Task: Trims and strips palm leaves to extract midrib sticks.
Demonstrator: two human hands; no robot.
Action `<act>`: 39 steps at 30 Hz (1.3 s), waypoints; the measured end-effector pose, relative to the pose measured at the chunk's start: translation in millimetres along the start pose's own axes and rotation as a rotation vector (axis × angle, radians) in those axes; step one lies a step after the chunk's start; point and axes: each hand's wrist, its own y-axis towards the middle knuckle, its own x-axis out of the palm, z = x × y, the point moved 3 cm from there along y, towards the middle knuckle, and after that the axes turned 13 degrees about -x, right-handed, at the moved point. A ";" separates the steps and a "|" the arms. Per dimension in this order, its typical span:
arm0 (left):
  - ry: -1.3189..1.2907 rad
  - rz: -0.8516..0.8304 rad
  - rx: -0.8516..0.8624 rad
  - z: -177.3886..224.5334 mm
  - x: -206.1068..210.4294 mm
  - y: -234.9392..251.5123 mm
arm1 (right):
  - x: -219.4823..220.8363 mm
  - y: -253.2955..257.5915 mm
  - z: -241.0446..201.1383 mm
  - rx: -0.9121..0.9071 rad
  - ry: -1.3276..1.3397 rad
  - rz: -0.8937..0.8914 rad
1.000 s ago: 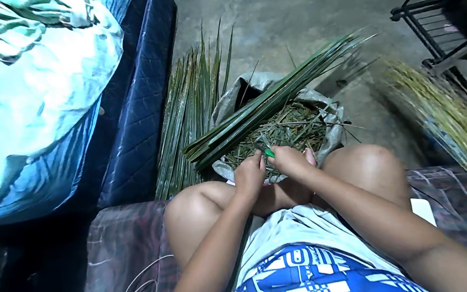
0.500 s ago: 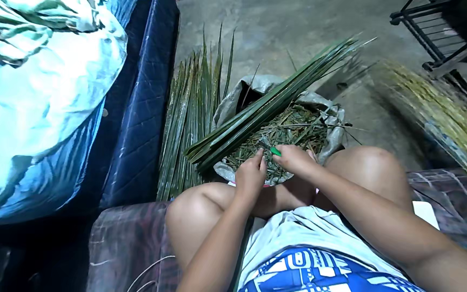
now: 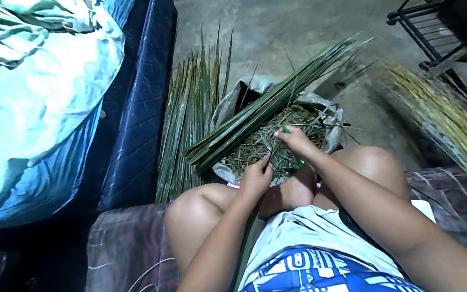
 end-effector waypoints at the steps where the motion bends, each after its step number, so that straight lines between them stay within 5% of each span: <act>1: -0.012 -0.006 -0.007 -0.1 -0.5 -0.9 | -6.7 4.5 3.7 -0.011 0.013 0.070; 6: -0.104 0.050 -0.026 -2.5 -4.4 0.0 | -23.3 11.5 8.2 -0.062 0.047 0.297; 12: -0.138 0.107 -0.063 -8.0 -10.4 5.6 | 28.8 -36.4 -14.8 -0.079 -0.464 -0.368; 14: -0.122 0.143 -0.072 -9.5 -11.2 6.1 | 43.4 -49.4 -16.6 -0.085 -0.588 -0.446; 18: -0.118 0.121 -0.070 -8.5 -10.2 6.1 | 33.9 -35.0 -23.0 -0.026 -0.806 -0.335; 22: -0.101 0.125 -0.069 -6.4 -7.0 4.9 | 6.7 -4.1 -11.0 0.004 -0.739 -0.142; 27: -0.033 0.154 -0.086 -7.8 -9.5 6.0 | 33.9 -42.4 -23.7 0.000 -0.529 -0.457; 30: -0.024 0.166 -0.113 -8.9 -9.8 5.7 | 48.1 -55.3 -20.6 -0.007 -0.581 -0.490; 35: -0.036 0.156 -0.084 -7.6 -9.0 5.8 | 36.2 -31.3 -18.6 -0.018 -0.849 -0.329; 39: -0.043 0.166 -0.067 -8.3 -7.7 5.8 | 17.3 -11.7 -12.9 -0.006 -0.823 -0.144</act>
